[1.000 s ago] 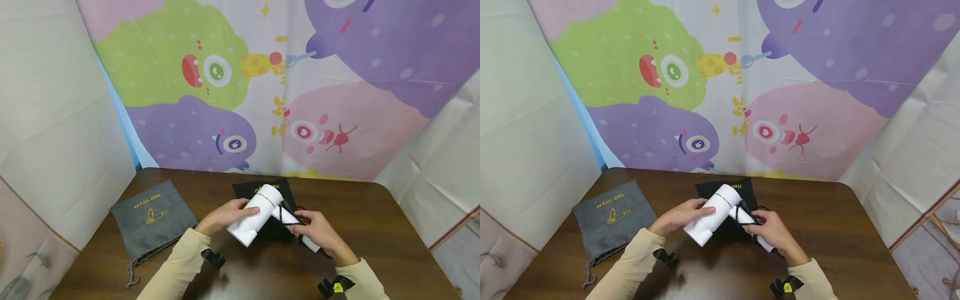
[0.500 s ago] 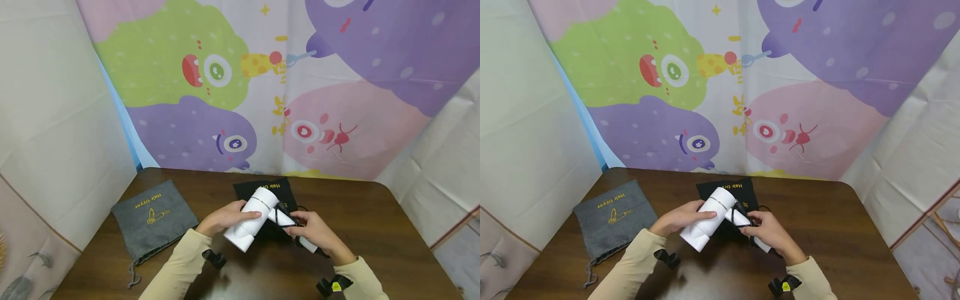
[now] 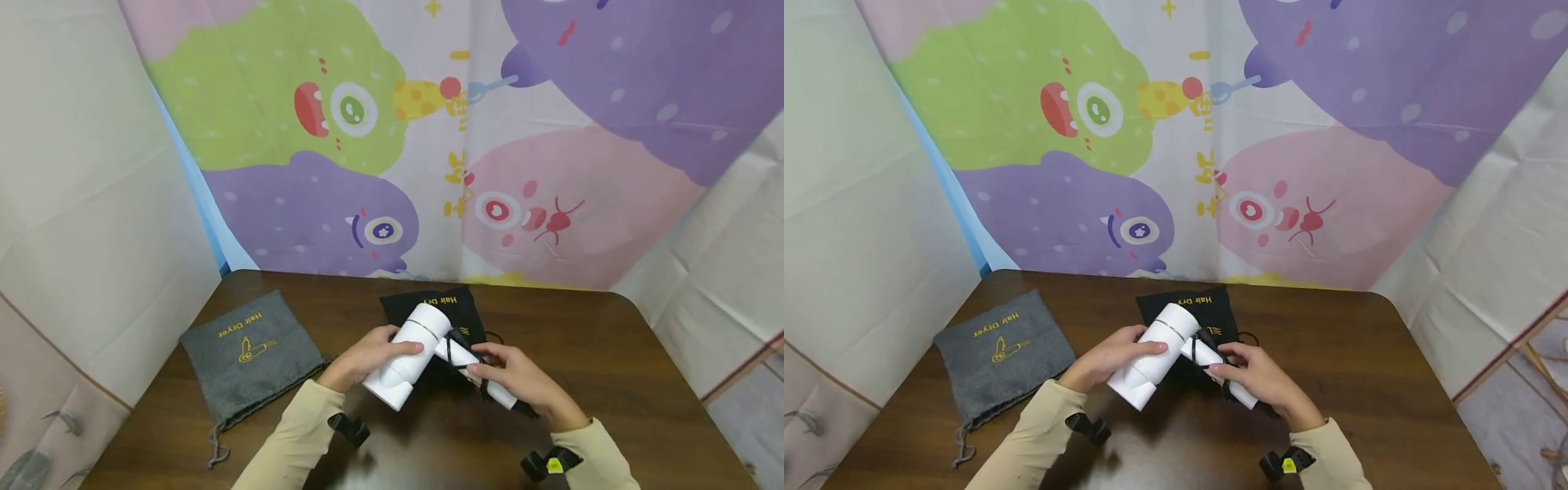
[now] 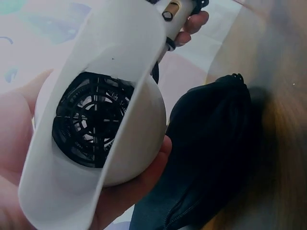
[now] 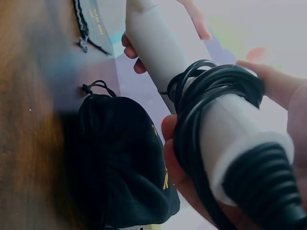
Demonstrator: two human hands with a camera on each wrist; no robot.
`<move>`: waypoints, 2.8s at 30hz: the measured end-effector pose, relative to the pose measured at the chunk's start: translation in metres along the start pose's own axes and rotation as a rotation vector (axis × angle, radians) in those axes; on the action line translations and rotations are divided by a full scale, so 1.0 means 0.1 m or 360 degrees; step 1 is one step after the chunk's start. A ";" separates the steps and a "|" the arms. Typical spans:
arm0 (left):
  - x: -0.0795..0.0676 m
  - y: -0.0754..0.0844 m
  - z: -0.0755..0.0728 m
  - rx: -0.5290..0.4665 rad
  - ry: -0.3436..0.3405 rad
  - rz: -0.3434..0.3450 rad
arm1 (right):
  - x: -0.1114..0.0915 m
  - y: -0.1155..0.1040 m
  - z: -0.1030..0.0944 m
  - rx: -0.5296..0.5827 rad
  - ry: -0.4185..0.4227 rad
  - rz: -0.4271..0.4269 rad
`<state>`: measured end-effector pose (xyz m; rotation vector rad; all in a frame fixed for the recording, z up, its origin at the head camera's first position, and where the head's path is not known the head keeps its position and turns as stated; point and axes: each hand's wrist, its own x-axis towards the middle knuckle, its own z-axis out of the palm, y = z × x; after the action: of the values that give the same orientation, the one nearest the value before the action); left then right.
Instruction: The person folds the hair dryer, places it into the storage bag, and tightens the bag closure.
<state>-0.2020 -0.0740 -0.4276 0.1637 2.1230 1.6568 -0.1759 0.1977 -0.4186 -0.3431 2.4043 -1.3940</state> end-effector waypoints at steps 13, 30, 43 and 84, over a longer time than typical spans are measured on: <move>-0.06 0.02 -0.03 0.0029 0.0126 -0.0012 | 0.00 0.06 0.00 0.0240 -0.0310 -0.0016; -0.20 0.02 0.02 -0.0068 0.0279 0.0072 | -0.05 -0.05 0.32 0.0204 0.0229 0.0078; -0.21 -0.05 0.15 -0.0088 0.0487 0.0128 | -0.03 -0.05 0.56 0.0463 0.0645 0.0194; -0.16 -0.14 0.77 -0.0419 0.1031 0.0295 | 0.06 -0.30 1.16 0.0584 0.1141 0.0049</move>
<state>-0.1535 -0.0149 -0.4507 -0.3093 2.3427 2.3183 -0.1334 0.0892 -0.4467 0.3479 2.5432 -2.1711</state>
